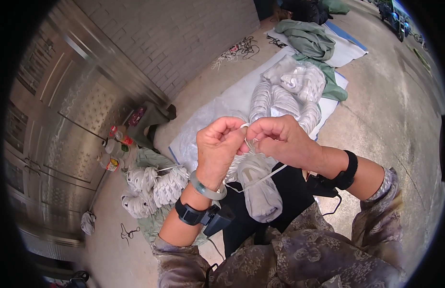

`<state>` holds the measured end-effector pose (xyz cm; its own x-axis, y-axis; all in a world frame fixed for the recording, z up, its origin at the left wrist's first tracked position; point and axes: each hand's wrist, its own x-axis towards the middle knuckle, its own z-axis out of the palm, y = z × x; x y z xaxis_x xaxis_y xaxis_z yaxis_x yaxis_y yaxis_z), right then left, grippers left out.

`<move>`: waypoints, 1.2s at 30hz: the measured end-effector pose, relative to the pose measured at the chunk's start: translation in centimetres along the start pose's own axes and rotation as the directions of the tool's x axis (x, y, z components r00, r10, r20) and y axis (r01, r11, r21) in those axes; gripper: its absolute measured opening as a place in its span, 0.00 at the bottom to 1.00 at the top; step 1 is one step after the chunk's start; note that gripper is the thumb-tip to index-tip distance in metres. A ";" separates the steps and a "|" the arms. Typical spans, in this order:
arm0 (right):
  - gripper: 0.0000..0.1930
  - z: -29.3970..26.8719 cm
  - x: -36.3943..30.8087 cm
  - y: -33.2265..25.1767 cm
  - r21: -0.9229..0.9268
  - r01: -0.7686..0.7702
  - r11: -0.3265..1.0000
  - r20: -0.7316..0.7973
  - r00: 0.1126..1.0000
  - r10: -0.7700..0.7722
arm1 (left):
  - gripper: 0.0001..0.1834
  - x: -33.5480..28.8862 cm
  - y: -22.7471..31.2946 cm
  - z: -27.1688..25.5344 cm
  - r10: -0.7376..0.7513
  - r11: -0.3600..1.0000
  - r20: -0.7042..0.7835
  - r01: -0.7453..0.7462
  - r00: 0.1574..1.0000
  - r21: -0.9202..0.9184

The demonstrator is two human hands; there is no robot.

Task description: Lacing new white shoes and organizing them into pairs.

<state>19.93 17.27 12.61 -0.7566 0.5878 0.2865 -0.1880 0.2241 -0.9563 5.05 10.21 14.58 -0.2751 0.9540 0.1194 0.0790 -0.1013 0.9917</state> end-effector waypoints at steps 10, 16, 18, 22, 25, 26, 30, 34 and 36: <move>0.06 0.3 0.0 -2.2 0.262 -0.089 0.961 0.174 0.984 0.043 | 0.07 -1.5 0.9 -0.2 0.031 0.932 0.018 -0.022 0.999 -0.361; 0.07 0.2 0.2 -1.9 0.226 -0.230 0.946 0.170 0.966 0.195 | 0.05 -1.9 0.2 -1.4 0.034 0.941 0.146 0.017 0.989 -0.338; 0.08 0.1 0.2 -0.8 0.181 -0.204 0.962 0.190 0.967 0.170 | 0.06 -2.4 0.1 -0.9 -0.006 0.988 0.061 0.015 0.998 -0.152; 0.08 0.2 0.4 0.6 0.042 -0.042 0.998 0.189 0.981 0.034 | 0.06 -2.4 -0.2 -0.8 -0.006 0.990 0.021 0.009 1.000 -0.138; 0.05 0.0 1.0 -0.6 -0.031 0.039 0.999 0.197 0.980 -0.032 | 0.06 -2.0 -0.8 -2.2 -0.101 0.983 0.024 0.103 0.995 -0.153; 0.06 -0.2 1.6 -1.4 -0.006 0.011 1.000 0.120 0.993 -0.010 | 0.06 -2.1 -0.6 -2.6 -0.102 0.984 0.010 0.102 0.995 -0.148; 0.07 -1.0 3.8 -4.8 0.166 0.151 0.974 -0.153 0.980 -0.126 | 0.05 -2.7 -0.9 -4.5 0.005 0.980 -0.155 -0.036 0.988 -0.198; 0.08 -0.2 3.1 -2.8 0.095 0.087 0.992 -0.099 0.992 -0.078 | 0.05 -3.2 -1.1 -4.1 0.013 0.972 -0.203 -0.059 0.979 -0.226; 0.07 0.4 2.3 -0.3 0.098 -0.150 0.984 0.010 0.989 0.150 | 0.05 -3.3 -1.3 -2.9 -0.019 0.978 -0.166 -0.016 0.986 -0.207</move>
<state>18.05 18.26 13.51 -0.7827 0.6066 0.1391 -0.1326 0.0558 -0.9896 3.11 6.44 13.02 -0.4317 0.8957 0.1065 -0.1166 -0.1724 0.9781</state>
